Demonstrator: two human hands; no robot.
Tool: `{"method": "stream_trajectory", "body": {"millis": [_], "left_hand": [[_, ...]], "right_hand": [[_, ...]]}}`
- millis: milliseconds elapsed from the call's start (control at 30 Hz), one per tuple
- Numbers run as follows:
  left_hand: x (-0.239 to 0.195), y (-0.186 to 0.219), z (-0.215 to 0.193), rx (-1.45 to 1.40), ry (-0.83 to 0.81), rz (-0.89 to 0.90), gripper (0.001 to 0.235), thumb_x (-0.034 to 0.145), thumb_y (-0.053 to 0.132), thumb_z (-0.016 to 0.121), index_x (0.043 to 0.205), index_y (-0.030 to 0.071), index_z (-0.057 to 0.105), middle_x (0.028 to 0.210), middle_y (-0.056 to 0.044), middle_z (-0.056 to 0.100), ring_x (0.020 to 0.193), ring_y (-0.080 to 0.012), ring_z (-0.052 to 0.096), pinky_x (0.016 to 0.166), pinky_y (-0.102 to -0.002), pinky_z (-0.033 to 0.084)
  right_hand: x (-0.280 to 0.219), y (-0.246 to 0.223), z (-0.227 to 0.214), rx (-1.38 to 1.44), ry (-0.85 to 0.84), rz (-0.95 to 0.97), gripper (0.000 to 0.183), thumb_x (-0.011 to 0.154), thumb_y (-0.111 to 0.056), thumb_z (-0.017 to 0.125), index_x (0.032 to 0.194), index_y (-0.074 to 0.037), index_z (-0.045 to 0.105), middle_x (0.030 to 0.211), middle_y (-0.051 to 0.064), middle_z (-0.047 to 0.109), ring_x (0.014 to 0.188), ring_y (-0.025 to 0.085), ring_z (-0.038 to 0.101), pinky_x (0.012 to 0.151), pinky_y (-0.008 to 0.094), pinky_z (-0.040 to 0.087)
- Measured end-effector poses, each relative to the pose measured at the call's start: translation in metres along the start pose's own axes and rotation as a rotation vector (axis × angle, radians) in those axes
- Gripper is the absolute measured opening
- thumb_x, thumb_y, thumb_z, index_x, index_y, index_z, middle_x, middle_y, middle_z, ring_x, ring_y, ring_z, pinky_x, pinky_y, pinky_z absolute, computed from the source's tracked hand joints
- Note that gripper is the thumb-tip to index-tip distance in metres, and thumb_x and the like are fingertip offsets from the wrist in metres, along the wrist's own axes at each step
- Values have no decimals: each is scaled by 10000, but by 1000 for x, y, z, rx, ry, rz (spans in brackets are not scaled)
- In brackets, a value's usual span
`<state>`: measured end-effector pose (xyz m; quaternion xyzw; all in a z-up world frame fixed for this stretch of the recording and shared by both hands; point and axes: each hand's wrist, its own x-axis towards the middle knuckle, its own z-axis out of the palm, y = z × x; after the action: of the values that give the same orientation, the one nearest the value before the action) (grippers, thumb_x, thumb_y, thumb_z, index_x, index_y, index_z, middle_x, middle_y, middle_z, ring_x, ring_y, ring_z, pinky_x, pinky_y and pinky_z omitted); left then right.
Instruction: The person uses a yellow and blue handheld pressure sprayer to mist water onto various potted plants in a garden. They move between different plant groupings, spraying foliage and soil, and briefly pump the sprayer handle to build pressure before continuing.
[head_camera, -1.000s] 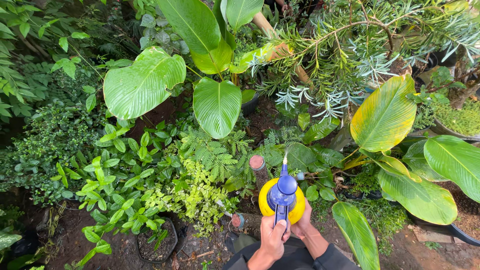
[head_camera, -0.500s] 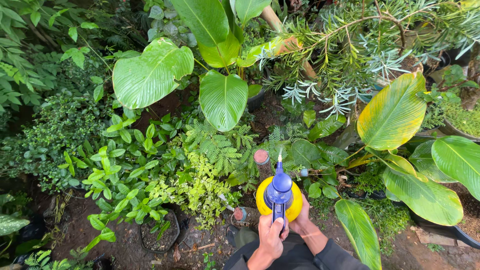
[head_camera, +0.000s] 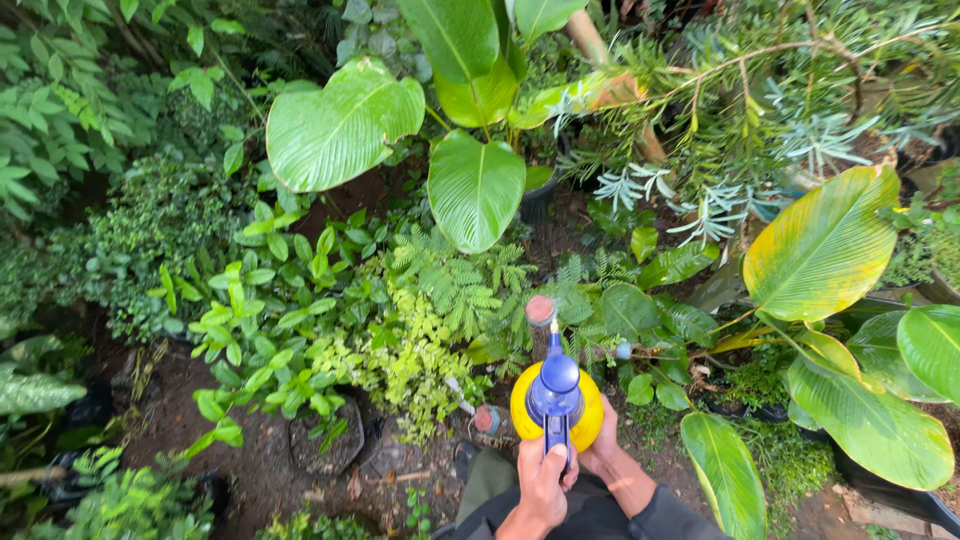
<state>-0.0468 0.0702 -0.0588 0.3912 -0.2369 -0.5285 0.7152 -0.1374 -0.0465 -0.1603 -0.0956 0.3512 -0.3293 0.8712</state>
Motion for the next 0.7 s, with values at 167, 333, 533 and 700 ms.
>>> {"method": "stream_trajectory", "body": {"millis": [167,333,533,700], "left_hand": [[0,7,-2,76,29,20,410,972,342,572,741,4,559,571,-19,491,469,-85,433,431,-252,309],[-3,10,-8,51,61,36,413,972,329,565,721,1,557,569,-25,493,465,-89,431,428,-256,307],[-12,0,-24,-11,135,56,402,947,332,575,719,1,557,554,-36,493,432,-112,451,400,-263,315],[-13,-8,-34,-41,164,135,394,946,316,602,724,-7,557,545,-44,475,415,-116,446,385,-266,322]], "right_hand": [[2,-1,18,-6,33,41,564,1009,-468,305,1285,-86,614,1222,138,695,1107,311,663,992,497,518],[0,6,32,-13,27,79,575,996,-466,311,1313,-84,601,1264,140,682,1148,315,647,1022,498,495],[-1,17,43,-24,-23,149,575,982,-448,329,1308,-61,602,1277,154,682,1163,323,647,1046,505,483],[5,22,57,-51,14,193,591,980,-461,319,1326,-74,600,1299,146,675,1188,321,634,1057,501,474]]}}
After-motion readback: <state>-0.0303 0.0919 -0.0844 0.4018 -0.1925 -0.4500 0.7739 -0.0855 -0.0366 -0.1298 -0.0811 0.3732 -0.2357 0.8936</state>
